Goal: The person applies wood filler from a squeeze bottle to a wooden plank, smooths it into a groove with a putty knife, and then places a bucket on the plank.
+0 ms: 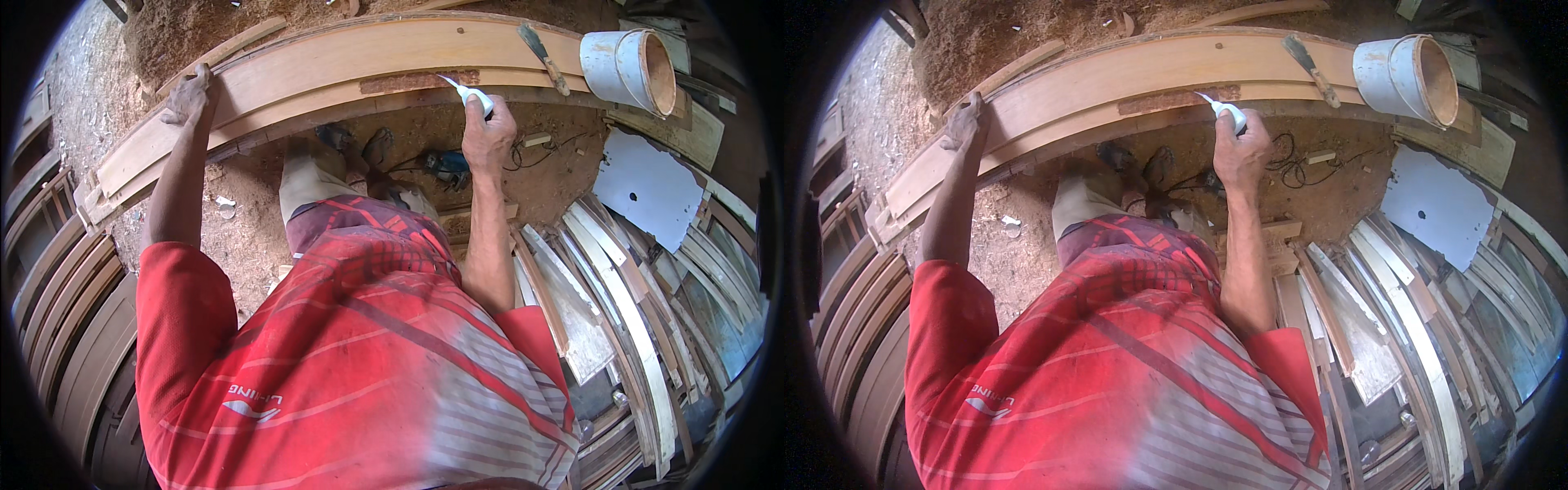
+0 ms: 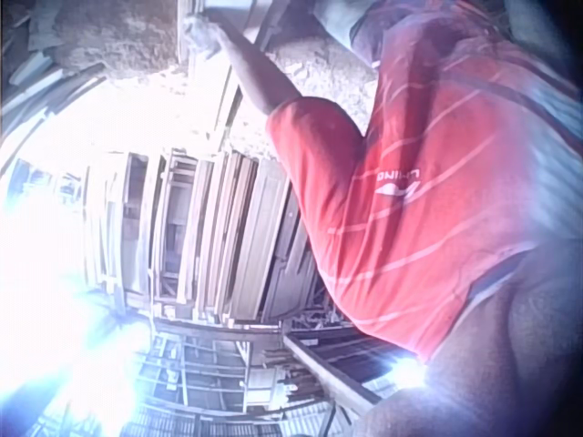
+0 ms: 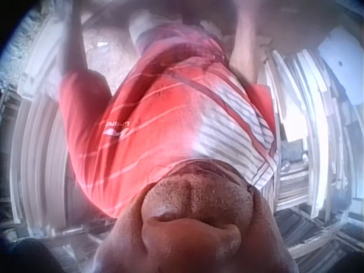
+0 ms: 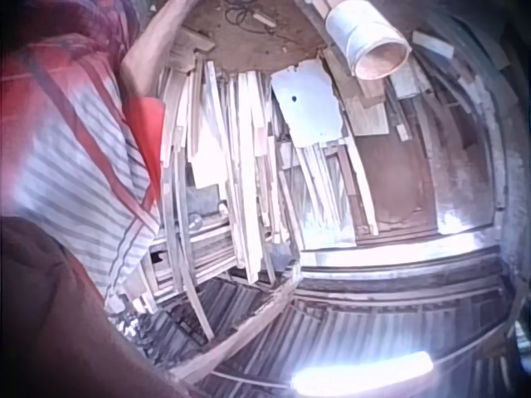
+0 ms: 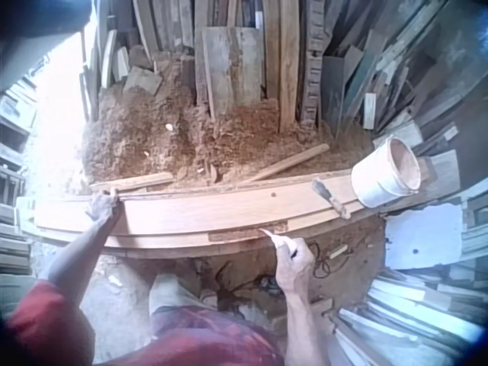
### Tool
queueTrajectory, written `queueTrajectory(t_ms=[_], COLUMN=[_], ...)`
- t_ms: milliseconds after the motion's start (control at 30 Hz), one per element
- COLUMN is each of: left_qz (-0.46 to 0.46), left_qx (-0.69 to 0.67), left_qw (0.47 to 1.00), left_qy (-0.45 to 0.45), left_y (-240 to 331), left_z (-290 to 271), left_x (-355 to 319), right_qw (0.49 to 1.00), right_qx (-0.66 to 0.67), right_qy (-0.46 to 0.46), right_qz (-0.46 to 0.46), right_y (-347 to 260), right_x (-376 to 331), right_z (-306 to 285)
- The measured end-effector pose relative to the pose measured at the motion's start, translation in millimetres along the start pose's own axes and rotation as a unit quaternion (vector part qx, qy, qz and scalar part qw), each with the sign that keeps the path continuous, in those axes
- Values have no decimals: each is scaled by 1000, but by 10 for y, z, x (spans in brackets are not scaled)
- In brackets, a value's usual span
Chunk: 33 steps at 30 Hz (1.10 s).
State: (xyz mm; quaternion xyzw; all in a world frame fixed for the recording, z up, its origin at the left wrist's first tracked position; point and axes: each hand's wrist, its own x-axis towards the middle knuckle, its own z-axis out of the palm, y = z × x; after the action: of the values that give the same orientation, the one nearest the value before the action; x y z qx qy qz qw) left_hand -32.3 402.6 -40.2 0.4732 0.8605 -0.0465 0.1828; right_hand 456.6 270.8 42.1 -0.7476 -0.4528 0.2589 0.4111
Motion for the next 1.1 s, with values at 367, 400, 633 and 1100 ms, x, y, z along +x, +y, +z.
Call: queueTrajectory(t_ms=[367,400,633,1100], left_qz=[-119,-120,-119,-126], left_qx=[16,16,30,20], left_qw=[985,985,987,987], left_qy=[121,124,100,95], left_y=[173,177,238,159], left_z=[35,36,-62,39], left_x=[-119,-120,-190,-48], right_qw=[1000,1000,999,996], right_qx=[9,7,-12,-46], right_qy=[1,8,50,74], right_qz=[-6,-17,7,36], right_y=[23,17,131,181], right_x=[42,45,90,205], right_z=[-47,-50,-191,-327])
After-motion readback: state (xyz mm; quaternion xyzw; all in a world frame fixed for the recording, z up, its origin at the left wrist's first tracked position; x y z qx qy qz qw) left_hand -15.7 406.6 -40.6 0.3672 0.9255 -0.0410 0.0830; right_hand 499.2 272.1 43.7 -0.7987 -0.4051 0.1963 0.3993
